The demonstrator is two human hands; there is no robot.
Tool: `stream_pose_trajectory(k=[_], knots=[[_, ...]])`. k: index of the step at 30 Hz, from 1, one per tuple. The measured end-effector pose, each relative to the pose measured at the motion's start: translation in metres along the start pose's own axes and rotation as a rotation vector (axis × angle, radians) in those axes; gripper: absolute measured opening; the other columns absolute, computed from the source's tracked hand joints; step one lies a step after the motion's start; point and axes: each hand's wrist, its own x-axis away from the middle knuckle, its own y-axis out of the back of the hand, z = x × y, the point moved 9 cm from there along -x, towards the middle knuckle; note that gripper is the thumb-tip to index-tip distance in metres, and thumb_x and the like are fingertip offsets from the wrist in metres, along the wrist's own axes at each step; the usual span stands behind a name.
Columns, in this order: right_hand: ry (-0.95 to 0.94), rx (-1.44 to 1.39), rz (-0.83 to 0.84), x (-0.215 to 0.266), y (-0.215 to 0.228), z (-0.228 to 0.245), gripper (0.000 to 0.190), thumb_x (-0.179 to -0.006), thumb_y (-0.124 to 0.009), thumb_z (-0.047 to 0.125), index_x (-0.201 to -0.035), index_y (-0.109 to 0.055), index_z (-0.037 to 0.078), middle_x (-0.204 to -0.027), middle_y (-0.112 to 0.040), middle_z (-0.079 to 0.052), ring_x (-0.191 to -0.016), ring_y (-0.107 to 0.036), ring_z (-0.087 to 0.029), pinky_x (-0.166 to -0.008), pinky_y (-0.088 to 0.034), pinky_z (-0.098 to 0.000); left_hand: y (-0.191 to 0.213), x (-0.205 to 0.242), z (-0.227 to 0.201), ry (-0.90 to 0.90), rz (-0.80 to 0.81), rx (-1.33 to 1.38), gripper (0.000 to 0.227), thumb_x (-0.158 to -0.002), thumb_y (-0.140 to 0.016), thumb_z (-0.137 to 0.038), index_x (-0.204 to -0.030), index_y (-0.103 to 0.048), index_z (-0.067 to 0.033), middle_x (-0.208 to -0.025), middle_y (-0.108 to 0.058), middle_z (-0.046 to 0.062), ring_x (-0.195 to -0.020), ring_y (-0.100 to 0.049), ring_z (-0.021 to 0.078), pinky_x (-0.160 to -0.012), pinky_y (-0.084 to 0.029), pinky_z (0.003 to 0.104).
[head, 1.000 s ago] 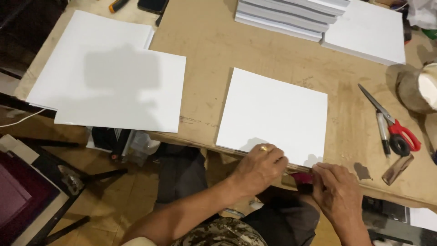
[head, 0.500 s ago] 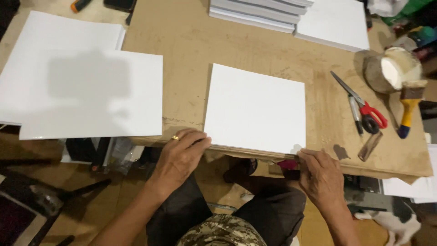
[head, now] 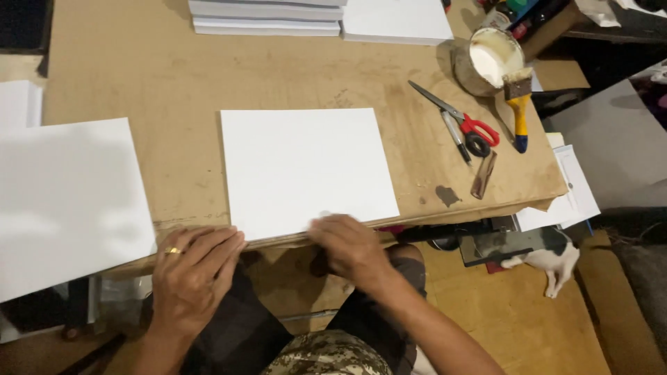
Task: The person assembles a book by placing a white cover over a stack of papers, applying glue to the spine with a brush, and writing on the cover with a marker. They then use scissors to trim the edges of the book.
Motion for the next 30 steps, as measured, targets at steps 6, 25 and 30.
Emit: stream_pose_trajectory(k=[6, 25, 30], knots=[[-0.076, 0.209, -0.123, 0.056, 0.091, -0.069, 0.028, -0.087, -0.074, -0.006, -0.109, -0.074, 0.011, -0.106, -0.079, -0.006, -0.103, -0.075, -0.021, -0.102, -0.06, -0.0348, -0.003, 0.001, 0.006, 0.01, 0.034, 0.046, 0.02, -0.086, -0.085, -0.012, -0.105, -0.081, -0.009, -0.106, -0.078, 0.006, -0.099, -0.069, 0.0275, -0.096, -0.056, 0.045], [-1.36, 0.259, -0.32, 0.186, 0.181, -0.174, 0.04, -0.1, -0.055, 0.031, -0.112, -0.069, -0.004, -0.088, -0.069, -0.021, -0.068, -0.072, -0.036, -0.063, -0.055, -0.0462, -0.068, -0.042, 0.082, 0.255, 0.796, 0.042, 0.09, -0.081, -0.062, -0.074, -0.155, -0.045, -0.0263, -0.167, -0.031, 0.002, -0.155, -0.018, 0.0393, -0.118, -0.021, 0.053], [-1.131, 0.031, -0.088, 0.071, 0.083, -0.023, 0.037, -0.103, -0.054, 0.024, -0.139, -0.063, 0.025, -0.078, -0.072, 0.001, -0.046, -0.045, -0.011, -0.046, -0.041, -0.0278, -0.075, -0.053, 0.089, 0.197, 1.011, -0.033, 0.116, -0.064, -0.066, -0.087, -0.16, -0.031, -0.0343, -0.173, -0.014, -0.001, -0.159, -0.003, 0.0357, -0.123, -0.008, 0.054]])
